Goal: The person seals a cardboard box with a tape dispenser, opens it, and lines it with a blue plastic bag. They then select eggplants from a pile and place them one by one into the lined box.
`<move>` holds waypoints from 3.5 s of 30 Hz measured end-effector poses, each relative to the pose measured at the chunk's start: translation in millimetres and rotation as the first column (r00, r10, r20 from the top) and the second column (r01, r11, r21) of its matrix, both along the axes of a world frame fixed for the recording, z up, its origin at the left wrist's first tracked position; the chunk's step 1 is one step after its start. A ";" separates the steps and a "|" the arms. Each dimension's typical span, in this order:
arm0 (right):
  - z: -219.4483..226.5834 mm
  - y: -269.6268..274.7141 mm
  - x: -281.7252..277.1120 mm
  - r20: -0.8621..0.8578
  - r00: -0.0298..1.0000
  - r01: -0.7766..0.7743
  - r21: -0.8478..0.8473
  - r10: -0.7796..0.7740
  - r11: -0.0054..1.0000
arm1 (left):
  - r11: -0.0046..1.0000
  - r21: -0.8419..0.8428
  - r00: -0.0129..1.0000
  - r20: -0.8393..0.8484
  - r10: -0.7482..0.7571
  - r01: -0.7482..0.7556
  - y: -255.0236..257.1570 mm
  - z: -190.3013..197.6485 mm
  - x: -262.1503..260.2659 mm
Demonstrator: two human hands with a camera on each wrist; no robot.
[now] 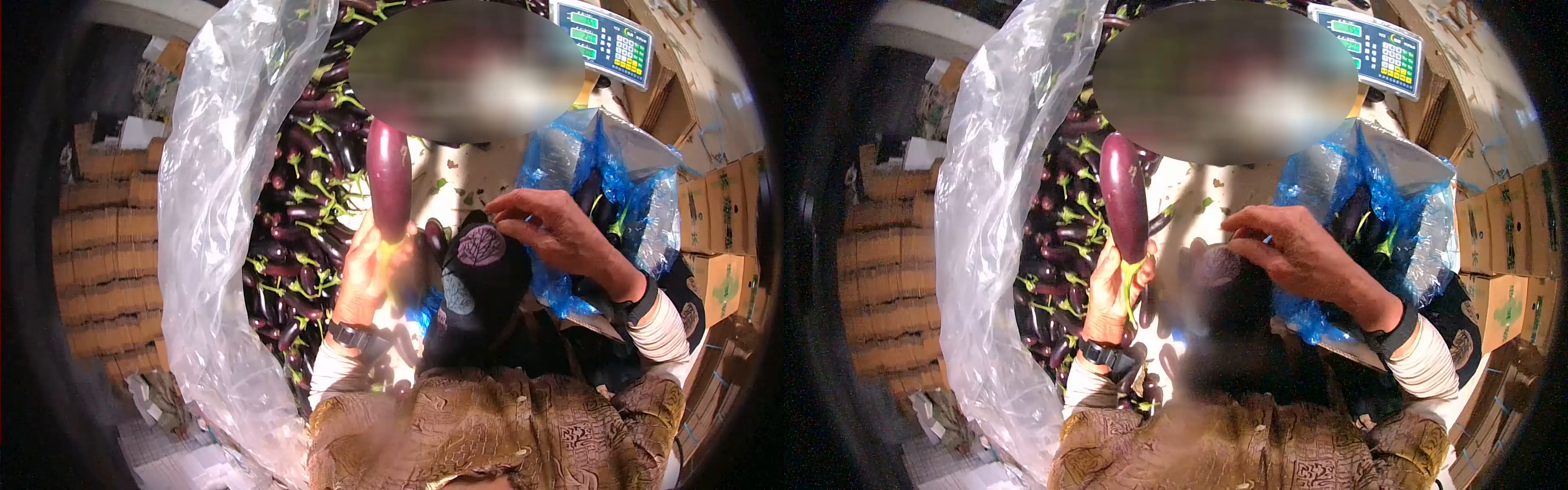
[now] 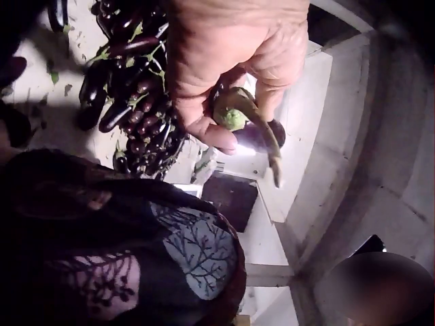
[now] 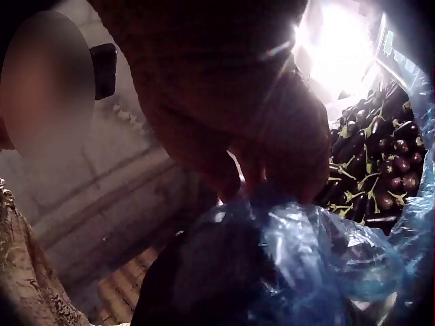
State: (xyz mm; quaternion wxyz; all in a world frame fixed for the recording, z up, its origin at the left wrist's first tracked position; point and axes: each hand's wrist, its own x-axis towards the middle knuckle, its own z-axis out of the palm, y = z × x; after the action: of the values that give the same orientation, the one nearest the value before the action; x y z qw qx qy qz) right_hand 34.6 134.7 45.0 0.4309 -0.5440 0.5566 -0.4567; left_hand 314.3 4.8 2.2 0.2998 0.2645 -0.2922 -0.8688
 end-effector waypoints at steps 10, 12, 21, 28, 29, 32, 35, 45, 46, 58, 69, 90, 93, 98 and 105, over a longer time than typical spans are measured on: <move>-45.4 28.6 -62.8 -0.138 0.989 -0.005 0.317 0.051 0.948 | 0.908 0.233 0.340 0.871 -0.354 0.349 68.6 -20.2 270.6; -43.8 31.4 -74.9 -0.188 0.980 0.024 0.425 0.062 0.905 | 0.793 0.432 0.079 0.857 -0.509 0.430 127.0 -1.1 347.5; -129.3 74.3 -130.4 -0.124 0.990 0.001 0.498 0.070 0.867 | -0.016 0.696 -0.373 0.365 -0.853 0.718 505.2 -9.9 404.8; -137.6 112.2 -103.7 0.068 0.936 -0.320 0.574 0.345 0.754 | 0.408 0.768 -0.066 0.501 -0.863 0.494 571.4 -65.7 334.3; -128.8 116.9 -98.6 0.058 0.921 -0.350 0.561 0.386 0.750 | 0.440 0.765 -0.045 0.518 -0.854 0.470 571.1 -72.4 333.4; -62.9 93.3 -30.0 -0.208 0.792 -0.403 0.528 0.573 0.748 | 0.495 0.751 -0.008 0.553 -0.833 0.437 561.1 -95.5 333.2; -52.2 89.0 8.4 -0.496 0.662 -0.463 0.320 0.562 0.827 | 0.525 0.732 0.003 0.582 -0.813 0.433 541.8 -115.5 340.7; -44.8 94.6 16.9 -0.285 0.666 -0.461 0.569 0.689 0.681 | 0.892 0.194 0.126 0.956 -0.265 0.409 217.4 -196.2 292.8; -52.7 102.3 11.1 -0.308 0.572 -0.576 0.510 0.760 0.639 | 0.910 0.115 0.150 0.971 -0.187 0.398 178.2 -194.5 279.9; 16.5 102.3 -0.8 -0.205 0.817 -0.372 0.527 0.538 0.764 | 0.968 -0.249 0.547 0.816 0.187 0.040 -106.4 -202.1 124.4; 63.9 123.9 2.6 -0.003 0.999 0.023 0.840 -0.037 0.541 | 0.896 -0.388 0.371 0.816 0.443 -0.218 -257.3 -316.9 80.8; -32.9 -40.3 -8.2 0.120 0.993 -0.078 0.570 0.011 0.818 | 0.953 0.248 0.968 0.219 0.122 -0.176 -52.6 -159.1 33.7; -28.5 -60.3 -3.5 0.073 0.997 -0.052 0.502 0.017 0.863 | 0.946 0.209 0.964 -0.148 -0.221 0.249 -61.9 -147.2 28.7; -40.9 -73.3 2.1 0.441 0.898 -0.113 0.240 -0.004 0.964 | 0.863 -0.159 0.873 0.186 -0.451 0.480 -60.7 -49.5 -45.9; -4.4 -29.2 -63.7 0.046 0.954 0.299 -0.088 -0.295 0.950 | 0.484 -0.454 0.650 0.351 -0.674 0.748 -50.1 -16.6 -130.8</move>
State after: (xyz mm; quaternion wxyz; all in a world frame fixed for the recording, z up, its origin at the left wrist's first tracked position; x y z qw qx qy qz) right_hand -29.1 105.5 40.6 0.3402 -0.4664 0.6028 -0.5508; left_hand 183.6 -45.3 -14.4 -0.0423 0.0724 -0.6351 -0.7679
